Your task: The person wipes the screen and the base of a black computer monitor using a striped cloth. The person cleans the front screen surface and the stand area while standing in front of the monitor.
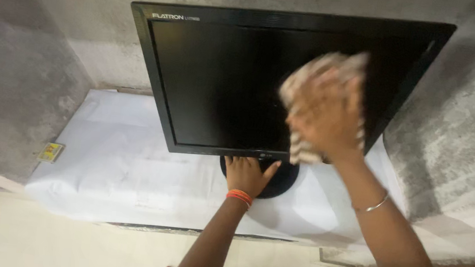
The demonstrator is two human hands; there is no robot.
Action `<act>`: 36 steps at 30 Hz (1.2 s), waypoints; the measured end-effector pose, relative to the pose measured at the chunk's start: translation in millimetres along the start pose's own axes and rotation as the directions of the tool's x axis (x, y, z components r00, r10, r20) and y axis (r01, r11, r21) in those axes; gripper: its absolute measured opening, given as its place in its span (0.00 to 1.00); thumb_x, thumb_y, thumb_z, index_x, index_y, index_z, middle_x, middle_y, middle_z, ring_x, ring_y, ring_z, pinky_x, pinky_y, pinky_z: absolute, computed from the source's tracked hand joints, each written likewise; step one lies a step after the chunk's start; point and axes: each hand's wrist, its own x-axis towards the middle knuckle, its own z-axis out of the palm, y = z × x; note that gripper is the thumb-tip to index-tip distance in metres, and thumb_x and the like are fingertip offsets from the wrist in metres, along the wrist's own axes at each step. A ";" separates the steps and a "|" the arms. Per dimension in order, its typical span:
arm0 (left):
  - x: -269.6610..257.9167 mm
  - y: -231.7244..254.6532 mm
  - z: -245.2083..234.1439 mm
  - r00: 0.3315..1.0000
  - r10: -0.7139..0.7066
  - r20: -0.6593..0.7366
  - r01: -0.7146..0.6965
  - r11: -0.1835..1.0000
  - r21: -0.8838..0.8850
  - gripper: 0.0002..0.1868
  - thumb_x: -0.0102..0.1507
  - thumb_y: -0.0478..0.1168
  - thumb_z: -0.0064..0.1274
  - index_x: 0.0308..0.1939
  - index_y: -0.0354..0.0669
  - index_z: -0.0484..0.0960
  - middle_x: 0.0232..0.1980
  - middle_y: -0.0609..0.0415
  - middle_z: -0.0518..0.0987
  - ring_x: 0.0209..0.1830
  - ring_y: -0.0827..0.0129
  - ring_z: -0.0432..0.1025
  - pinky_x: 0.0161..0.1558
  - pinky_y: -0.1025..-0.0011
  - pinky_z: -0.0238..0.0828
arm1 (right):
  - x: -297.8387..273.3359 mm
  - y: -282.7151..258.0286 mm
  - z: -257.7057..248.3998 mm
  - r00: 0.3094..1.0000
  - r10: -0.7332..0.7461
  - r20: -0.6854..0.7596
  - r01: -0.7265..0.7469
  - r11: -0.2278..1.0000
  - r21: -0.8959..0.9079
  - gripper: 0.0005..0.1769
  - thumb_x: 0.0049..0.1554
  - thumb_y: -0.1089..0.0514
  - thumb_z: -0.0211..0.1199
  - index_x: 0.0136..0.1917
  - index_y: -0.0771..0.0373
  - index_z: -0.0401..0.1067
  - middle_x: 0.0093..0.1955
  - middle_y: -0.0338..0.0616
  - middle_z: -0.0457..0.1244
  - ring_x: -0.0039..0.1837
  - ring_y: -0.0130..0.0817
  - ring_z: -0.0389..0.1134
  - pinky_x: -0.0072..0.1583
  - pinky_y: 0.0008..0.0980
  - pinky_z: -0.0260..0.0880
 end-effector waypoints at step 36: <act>5.0 5.8 -30.9 0.978 -0.059 0.199 0.074 0.995 -0.064 0.40 0.59 0.67 0.49 0.52 0.28 0.79 0.53 0.36 0.79 0.60 0.47 0.68 0.71 0.45 0.44 | 9.1 -16.8 4.9 0.916 0.402 -0.004 -0.399 0.911 0.105 0.44 0.71 0.35 0.44 0.88 0.55 0.32 0.89 0.59 0.29 0.88 0.61 0.26 0.82 0.72 0.23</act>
